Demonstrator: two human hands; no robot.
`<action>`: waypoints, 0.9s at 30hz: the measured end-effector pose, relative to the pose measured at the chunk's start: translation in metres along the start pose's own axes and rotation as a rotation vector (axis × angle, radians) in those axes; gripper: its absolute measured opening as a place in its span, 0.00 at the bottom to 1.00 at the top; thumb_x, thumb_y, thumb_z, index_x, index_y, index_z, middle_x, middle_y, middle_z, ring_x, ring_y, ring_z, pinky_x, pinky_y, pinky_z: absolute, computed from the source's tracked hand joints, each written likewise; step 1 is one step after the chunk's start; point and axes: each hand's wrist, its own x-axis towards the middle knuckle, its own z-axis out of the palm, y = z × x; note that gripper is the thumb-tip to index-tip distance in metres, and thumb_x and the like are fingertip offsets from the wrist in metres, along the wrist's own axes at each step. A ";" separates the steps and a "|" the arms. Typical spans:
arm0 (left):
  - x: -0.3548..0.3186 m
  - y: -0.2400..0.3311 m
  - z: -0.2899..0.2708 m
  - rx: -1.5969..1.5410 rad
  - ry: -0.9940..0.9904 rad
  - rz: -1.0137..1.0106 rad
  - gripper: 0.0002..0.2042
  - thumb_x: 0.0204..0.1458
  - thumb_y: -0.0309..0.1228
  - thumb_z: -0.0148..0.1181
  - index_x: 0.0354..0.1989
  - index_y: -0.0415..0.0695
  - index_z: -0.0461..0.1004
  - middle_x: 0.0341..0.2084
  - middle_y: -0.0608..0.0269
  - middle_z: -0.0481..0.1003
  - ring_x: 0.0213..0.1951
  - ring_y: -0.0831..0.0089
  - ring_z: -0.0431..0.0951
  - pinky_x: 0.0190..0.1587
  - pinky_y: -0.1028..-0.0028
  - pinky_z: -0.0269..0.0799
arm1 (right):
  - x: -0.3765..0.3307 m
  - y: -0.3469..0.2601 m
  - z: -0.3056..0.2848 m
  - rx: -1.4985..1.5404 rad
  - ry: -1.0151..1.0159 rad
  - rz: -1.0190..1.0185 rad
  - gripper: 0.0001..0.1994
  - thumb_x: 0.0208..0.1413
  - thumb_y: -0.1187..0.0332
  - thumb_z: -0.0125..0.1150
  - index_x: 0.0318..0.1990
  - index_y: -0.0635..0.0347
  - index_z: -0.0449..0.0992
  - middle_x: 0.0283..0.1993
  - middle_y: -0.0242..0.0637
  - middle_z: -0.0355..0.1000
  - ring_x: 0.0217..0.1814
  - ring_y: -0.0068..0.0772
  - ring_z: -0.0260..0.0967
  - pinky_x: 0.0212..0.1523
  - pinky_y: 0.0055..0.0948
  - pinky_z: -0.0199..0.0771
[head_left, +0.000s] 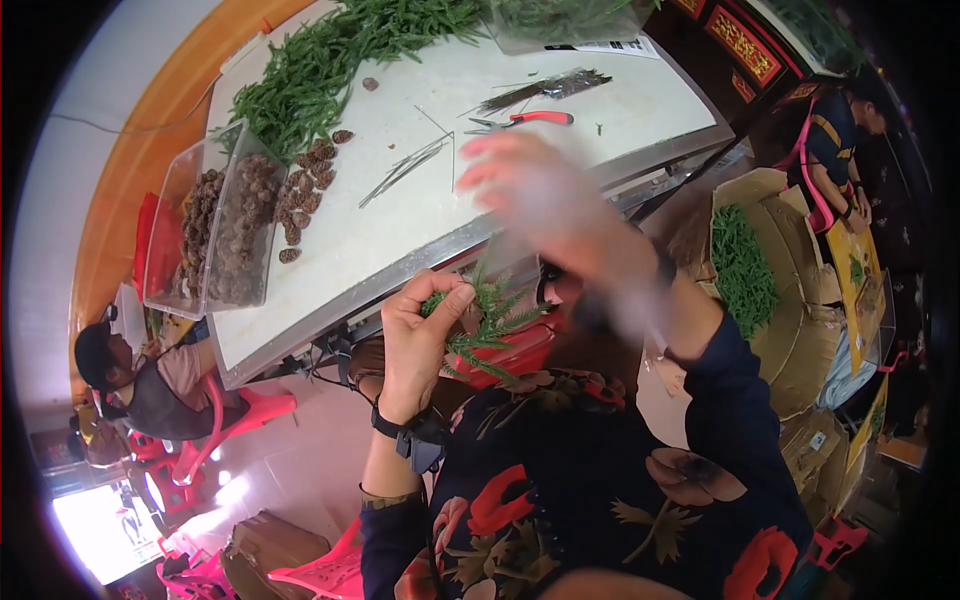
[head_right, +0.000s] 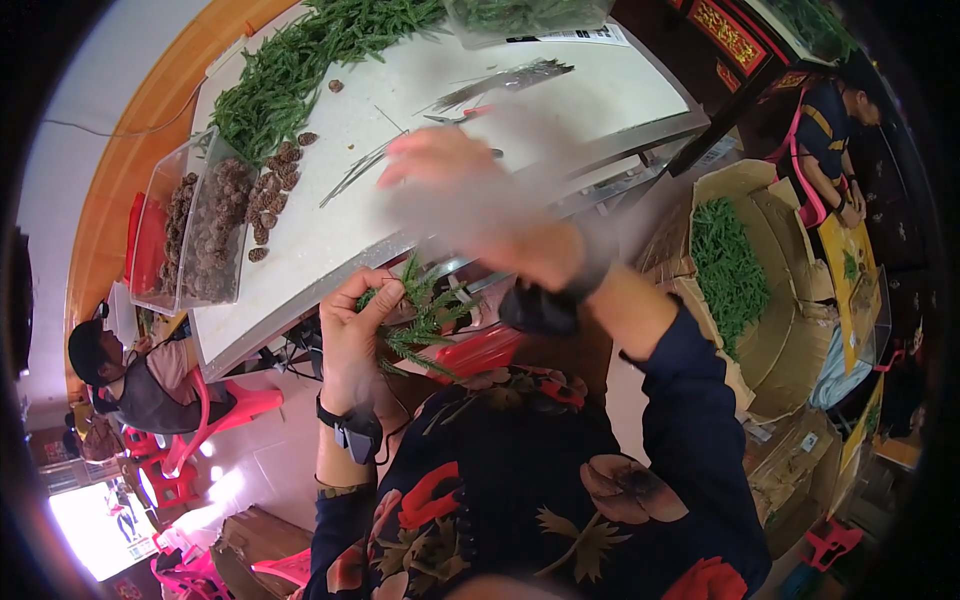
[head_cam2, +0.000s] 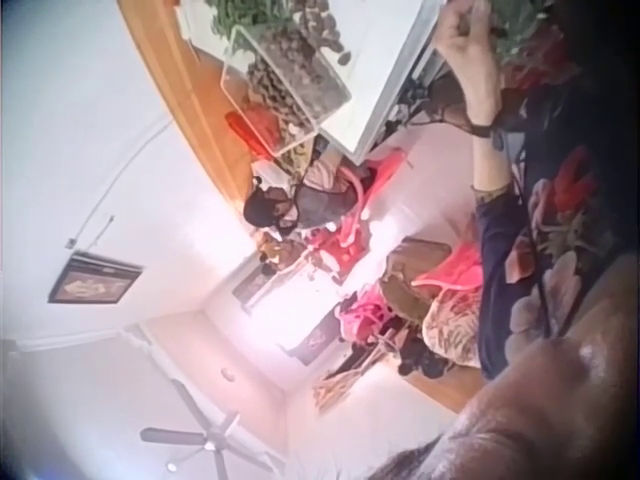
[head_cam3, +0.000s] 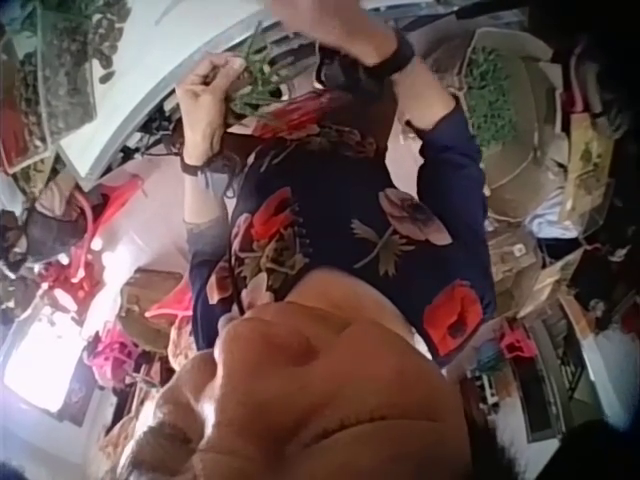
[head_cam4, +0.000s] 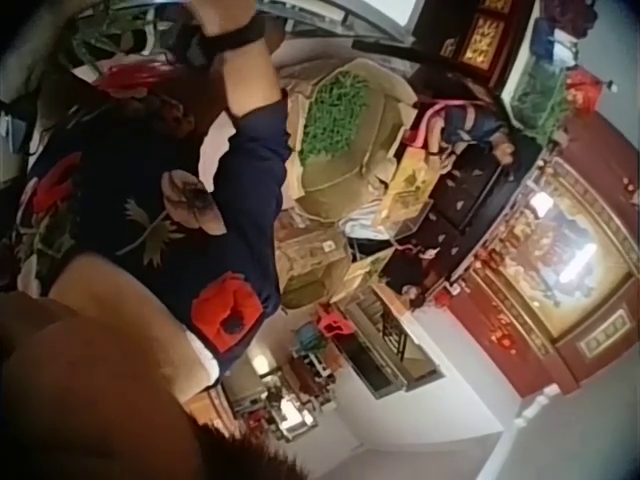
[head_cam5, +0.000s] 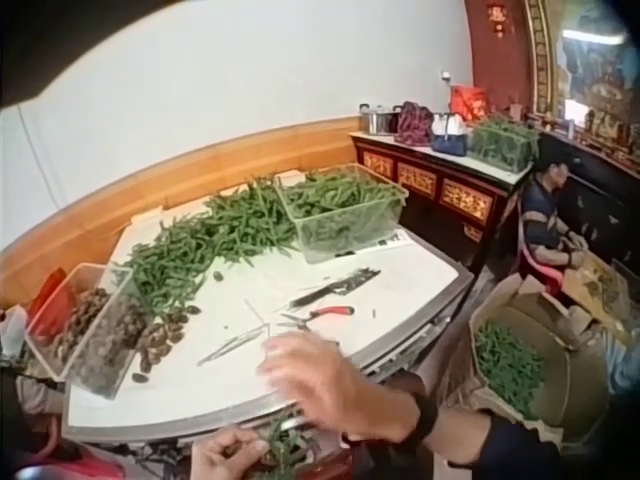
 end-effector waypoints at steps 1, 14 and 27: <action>-0.002 0.002 0.002 -0.002 -0.005 0.000 0.02 0.52 0.22 0.59 0.32 0.37 0.75 0.24 0.70 0.72 0.24 0.83 0.70 0.28 0.82 0.65 | -0.004 0.030 -0.003 -0.084 -0.020 -0.020 0.08 0.52 0.68 0.58 0.38 0.56 0.76 0.49 0.42 0.69 0.53 0.42 0.65 0.53 0.37 0.65; -0.004 0.018 0.015 -0.079 0.051 -0.060 0.03 0.52 0.22 0.59 0.34 0.37 0.75 0.27 0.66 0.75 0.27 0.82 0.72 0.33 0.81 0.69 | -0.017 0.115 -0.035 -0.460 -0.529 0.447 0.29 0.45 0.61 0.62 0.54 0.65 0.64 0.51 0.51 0.64 0.54 0.51 0.63 0.54 0.45 0.64; -0.011 0.024 -0.012 -0.185 0.033 -0.061 0.04 0.53 0.23 0.59 0.35 0.36 0.74 0.26 0.65 0.74 0.27 0.80 0.73 0.35 0.80 0.70 | -0.022 0.142 0.027 -0.490 -0.285 0.713 0.11 0.52 0.65 0.53 0.42 0.56 0.72 0.39 0.42 0.71 0.41 0.46 0.71 0.42 0.44 0.70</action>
